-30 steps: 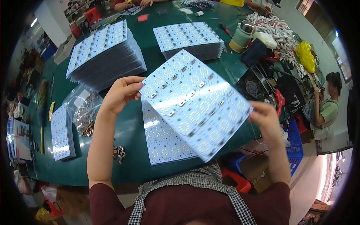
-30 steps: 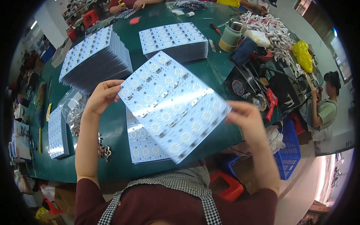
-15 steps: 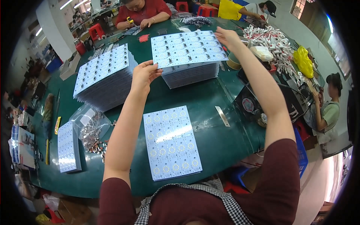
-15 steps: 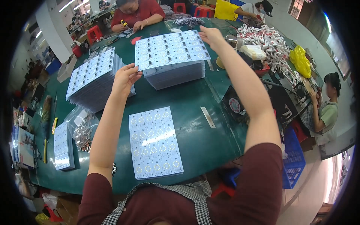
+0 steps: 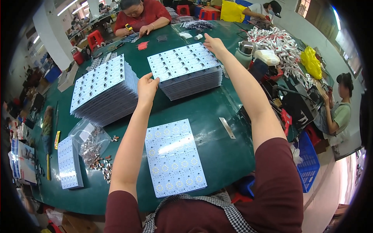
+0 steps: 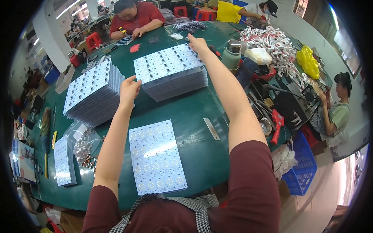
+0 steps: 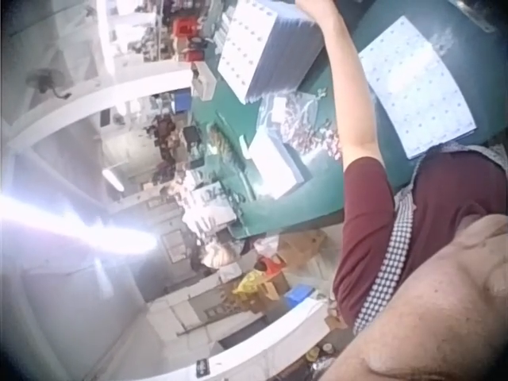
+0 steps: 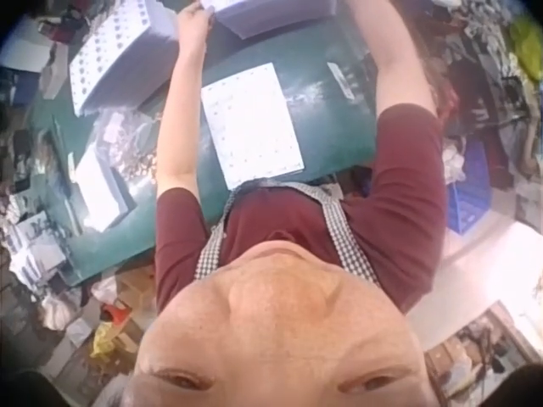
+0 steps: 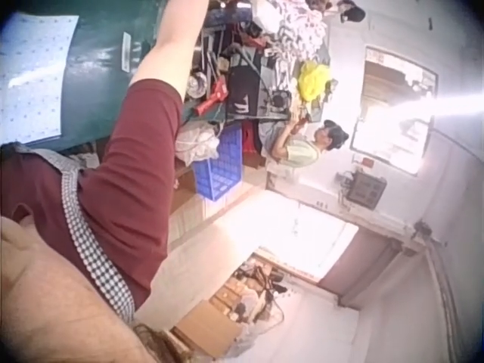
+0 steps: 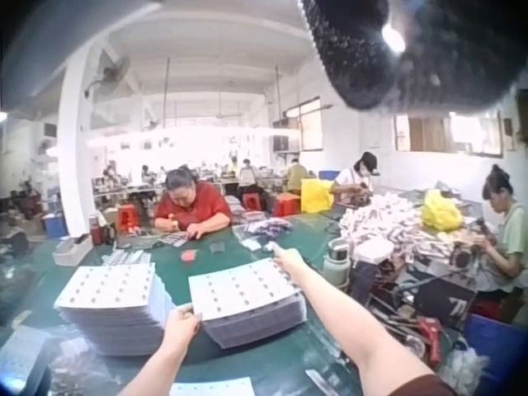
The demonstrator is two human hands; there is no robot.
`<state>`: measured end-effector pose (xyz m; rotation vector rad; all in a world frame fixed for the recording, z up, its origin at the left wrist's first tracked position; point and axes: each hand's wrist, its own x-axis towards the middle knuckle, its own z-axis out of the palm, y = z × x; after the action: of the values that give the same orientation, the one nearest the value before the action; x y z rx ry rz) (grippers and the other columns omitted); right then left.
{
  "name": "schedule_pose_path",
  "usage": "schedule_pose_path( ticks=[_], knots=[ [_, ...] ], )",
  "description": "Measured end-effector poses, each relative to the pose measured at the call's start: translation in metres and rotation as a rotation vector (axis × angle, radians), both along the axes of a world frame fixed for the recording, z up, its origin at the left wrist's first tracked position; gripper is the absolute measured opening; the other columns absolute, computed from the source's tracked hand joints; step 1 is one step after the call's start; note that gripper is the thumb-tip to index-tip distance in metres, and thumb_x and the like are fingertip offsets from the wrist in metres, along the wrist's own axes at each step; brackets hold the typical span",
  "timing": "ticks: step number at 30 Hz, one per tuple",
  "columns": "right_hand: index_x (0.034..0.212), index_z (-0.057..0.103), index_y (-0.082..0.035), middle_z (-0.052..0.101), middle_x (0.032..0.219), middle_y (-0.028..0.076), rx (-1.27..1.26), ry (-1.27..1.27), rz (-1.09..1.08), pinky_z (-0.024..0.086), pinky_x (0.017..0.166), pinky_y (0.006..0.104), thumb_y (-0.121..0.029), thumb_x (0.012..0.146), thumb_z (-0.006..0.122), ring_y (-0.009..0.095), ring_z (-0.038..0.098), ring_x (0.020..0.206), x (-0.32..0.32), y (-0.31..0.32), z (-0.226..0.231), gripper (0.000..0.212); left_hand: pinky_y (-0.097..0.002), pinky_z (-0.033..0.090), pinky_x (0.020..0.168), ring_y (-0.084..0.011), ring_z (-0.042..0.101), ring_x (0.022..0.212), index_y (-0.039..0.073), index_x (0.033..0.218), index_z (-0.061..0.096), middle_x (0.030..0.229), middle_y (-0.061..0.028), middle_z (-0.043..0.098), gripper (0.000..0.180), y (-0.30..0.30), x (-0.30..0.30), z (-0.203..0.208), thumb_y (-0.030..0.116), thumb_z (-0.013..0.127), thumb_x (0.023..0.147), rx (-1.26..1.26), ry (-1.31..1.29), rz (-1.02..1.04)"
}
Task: The person assembles electronic components onto LED light circuit boards by hand.
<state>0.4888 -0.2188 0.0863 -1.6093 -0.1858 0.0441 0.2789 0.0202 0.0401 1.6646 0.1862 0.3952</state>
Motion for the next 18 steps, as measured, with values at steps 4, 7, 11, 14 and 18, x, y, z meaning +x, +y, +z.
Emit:
schedule_pose_path(
  ticks=[4, 7, 11, 14, 18],
  knots=[
    [0.135, 0.041, 0.014, 0.049, 0.136, 0.029, -0.028, 0.044, -0.002, 0.04, 0.107, 0.037, -0.051, 0.094, 0.056, 0.032, 0.049, 0.128, 0.003, -0.001, -0.007, 0.078, -0.0246, 0.033, 0.051, -0.0047, 0.044, 0.054, -0.012, 0.126, 0.055, 0.059, 0.0003, 0.053, 0.046, -0.002, 0.004, -0.007, 0.004, 0.064, 0.084, 0.022, 0.005, 0.037],
    [0.119, 0.055, 0.013, 0.062, 0.113, 0.021, -0.022, 0.006, -0.08, 0.048, 0.087, 0.0316, -0.051, 0.088, 0.065, 0.022, 0.061, 0.099, 0.014, -0.006, -0.02, 0.072, -0.0266, 0.034, 0.052, -0.0047, 0.043, 0.054, -0.01, 0.122, 0.059, 0.056, 0.0008, 0.052, 0.041, -0.005, 0.009, -0.012, 0.005, 0.064, 0.084, 0.179, 0.046, 0.047],
    [0.117, 0.056, 0.013, 0.063, 0.11, 0.02, -0.013, -0.01, -0.08, 0.048, 0.084, 0.0317, -0.052, 0.088, 0.064, 0.021, 0.061, 0.095, 0.018, -0.006, -0.025, 0.072, -0.0278, 0.035, 0.053, -0.0055, 0.045, 0.054, -0.009, 0.118, 0.061, 0.056, -0.0003, 0.054, 0.038, -0.001, 0.013, -0.022, 0.007, 0.065, 0.084, 0.196, 0.001, 0.06],
    [0.133, 0.043, 0.014, 0.051, 0.134, 0.028, -0.053, 0.058, -0.02, 0.041, 0.106, 0.0354, -0.049, 0.093, 0.058, 0.031, 0.052, 0.125, 0.009, -0.002, -0.023, 0.076, -0.0282, 0.036, 0.054, -0.0062, 0.047, 0.055, -0.009, 0.117, 0.062, 0.059, -0.002, 0.058, 0.037, 0.002, 0.009, -0.021, 0.007, 0.065, 0.084, 0.215, 0.017, 0.053],
    [0.134, 0.045, 0.011, 0.051, 0.135, 0.027, -0.048, 0.057, -0.031, 0.04, 0.107, 0.0363, -0.051, 0.093, 0.057, 0.031, 0.051, 0.126, 0.005, -0.013, -0.024, 0.075, -0.0284, 0.04, 0.056, -0.0091, 0.053, 0.057, -0.01, 0.115, 0.062, 0.063, -0.0053, 0.063, 0.036, -0.005, 0.011, -0.023, 0.014, 0.065, 0.087, 0.261, 0.016, 0.06]
  ],
)
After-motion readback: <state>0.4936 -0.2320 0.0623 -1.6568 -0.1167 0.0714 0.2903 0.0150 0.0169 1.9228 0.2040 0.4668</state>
